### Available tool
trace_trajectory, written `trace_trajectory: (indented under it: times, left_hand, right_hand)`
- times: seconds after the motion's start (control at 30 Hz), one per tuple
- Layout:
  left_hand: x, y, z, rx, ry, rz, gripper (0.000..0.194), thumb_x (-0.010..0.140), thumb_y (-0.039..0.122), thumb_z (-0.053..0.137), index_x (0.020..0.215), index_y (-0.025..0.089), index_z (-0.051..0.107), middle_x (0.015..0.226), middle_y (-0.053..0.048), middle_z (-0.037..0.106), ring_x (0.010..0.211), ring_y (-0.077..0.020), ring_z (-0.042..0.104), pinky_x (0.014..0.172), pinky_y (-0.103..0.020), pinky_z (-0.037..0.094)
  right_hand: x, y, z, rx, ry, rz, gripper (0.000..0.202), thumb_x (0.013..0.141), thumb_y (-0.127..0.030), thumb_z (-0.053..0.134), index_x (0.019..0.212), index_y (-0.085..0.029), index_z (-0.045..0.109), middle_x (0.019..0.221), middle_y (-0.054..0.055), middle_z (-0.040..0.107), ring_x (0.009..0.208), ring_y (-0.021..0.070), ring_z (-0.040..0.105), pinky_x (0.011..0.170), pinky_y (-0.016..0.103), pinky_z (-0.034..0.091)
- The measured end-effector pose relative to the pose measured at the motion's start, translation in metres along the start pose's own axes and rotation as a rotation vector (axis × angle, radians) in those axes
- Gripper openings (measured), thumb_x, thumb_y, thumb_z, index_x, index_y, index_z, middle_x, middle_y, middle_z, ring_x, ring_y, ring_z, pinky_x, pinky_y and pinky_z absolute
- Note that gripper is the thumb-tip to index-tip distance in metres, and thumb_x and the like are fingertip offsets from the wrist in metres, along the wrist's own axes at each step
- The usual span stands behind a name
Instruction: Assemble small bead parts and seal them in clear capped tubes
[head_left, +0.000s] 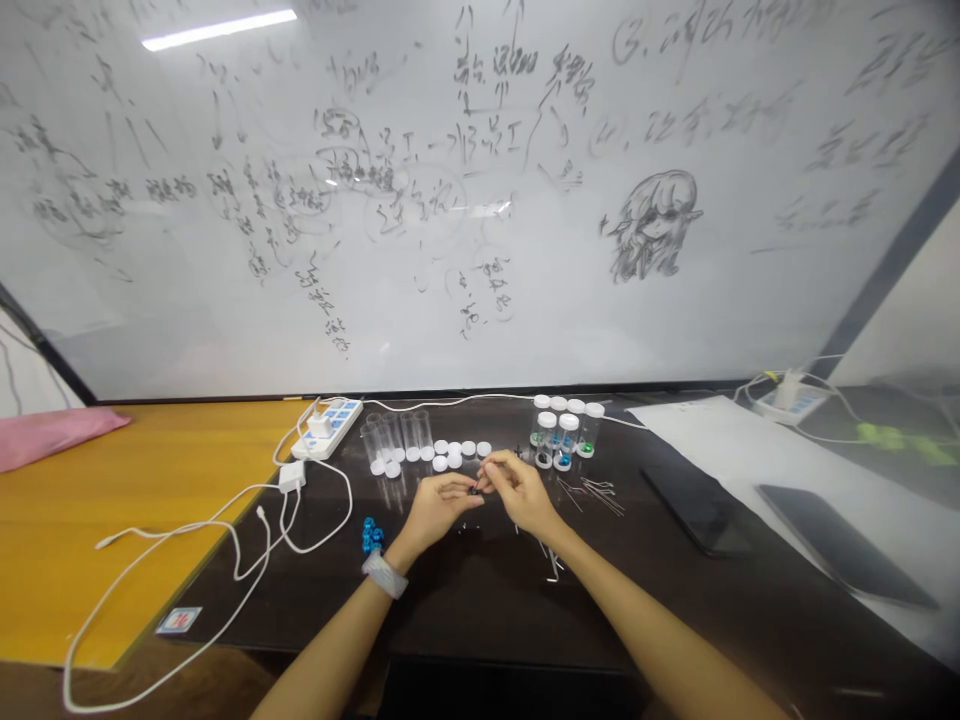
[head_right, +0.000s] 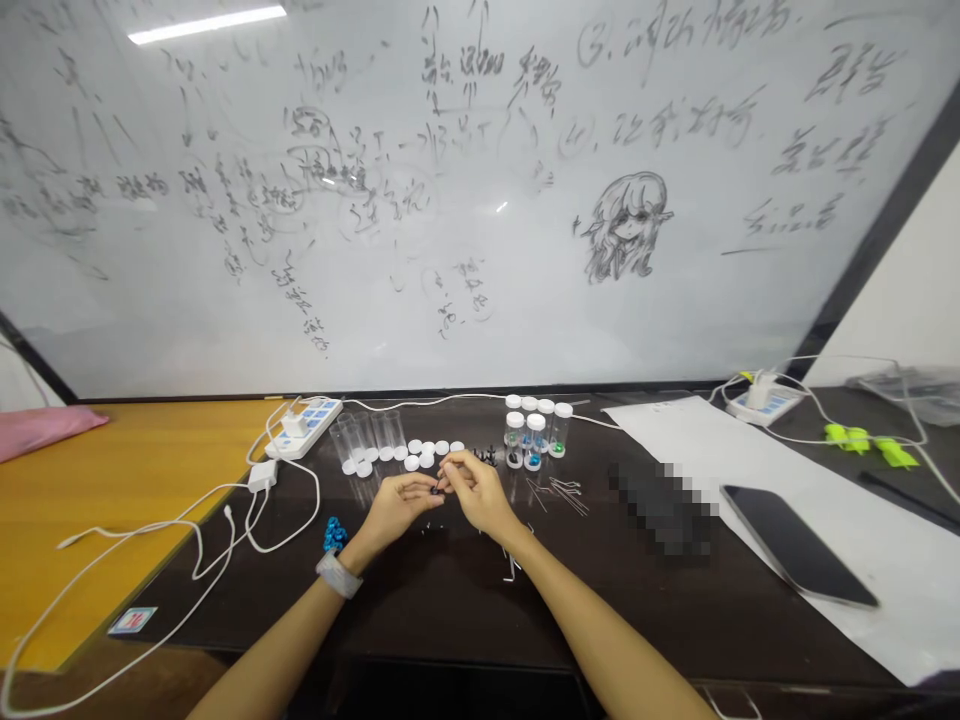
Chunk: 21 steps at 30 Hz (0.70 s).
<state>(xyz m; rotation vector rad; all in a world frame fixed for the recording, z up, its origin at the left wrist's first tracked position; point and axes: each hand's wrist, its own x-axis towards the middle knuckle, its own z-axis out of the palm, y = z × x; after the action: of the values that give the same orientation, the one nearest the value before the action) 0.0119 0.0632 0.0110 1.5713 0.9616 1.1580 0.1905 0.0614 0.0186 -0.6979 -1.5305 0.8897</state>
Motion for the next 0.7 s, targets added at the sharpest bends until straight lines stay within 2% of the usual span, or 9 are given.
trace_trajectory:
  times: [0.17,0.3,0.53,0.7]
  left_hand:
    - [-0.002,0.002,0.0,0.01,-0.033,-0.028,0.039,0.067,0.032,0.087,0.099,0.014,0.076,0.095,-0.012,0.079,0.088,-0.0265,0.075,0.085,-0.038,0.06]
    - [-0.003,0.003,0.0,0.0,-0.082,-0.048,0.044,0.073,0.037,0.083,0.11,0.014,0.074,0.102,-0.014,0.078,0.091,-0.0268,0.075,0.089,-0.041,0.058]
    - [-0.003,-0.004,0.0,-0.004,-0.119,-0.019,0.041,0.074,0.039,0.082,0.106,0.013,0.074,0.1,-0.013,0.077,0.093,-0.0252,0.073,0.086,-0.036,0.058]
    - [-0.003,-0.005,-0.001,-0.032,-0.121,-0.033,0.048,0.071,0.036,0.085,0.112,0.015,0.072,0.095,-0.01,0.077,0.091,-0.0234,0.073,0.087,-0.035,0.057]
  right_hand:
    - [0.0,-0.002,0.0,-0.056,0.01,-0.034,0.024,0.096,-0.045,0.056,0.101,-0.022,0.062,0.083,0.003,0.068,0.075,0.0201,0.07,0.072,0.035,0.06]
    - [0.003,0.001,-0.003,-0.051,0.033,-0.012,0.025,0.095,-0.046,0.056,0.1,-0.022,0.062,0.086,0.004,0.068,0.074,0.0194,0.07,0.069,0.032,0.059]
    - [0.007,0.01,-0.005,-0.107,0.041,0.029,0.028,0.093,-0.046,0.059,0.095,-0.019,0.064,0.079,0.004,0.069,0.07,0.0189,0.068,0.065,0.029,0.056]
    - [0.008,0.012,-0.007,-0.154,0.022,0.029,0.028,0.093,-0.046,0.058,0.095,-0.019,0.066,0.077,0.004,0.07,0.069,0.0186,0.067,0.06,0.027,0.054]
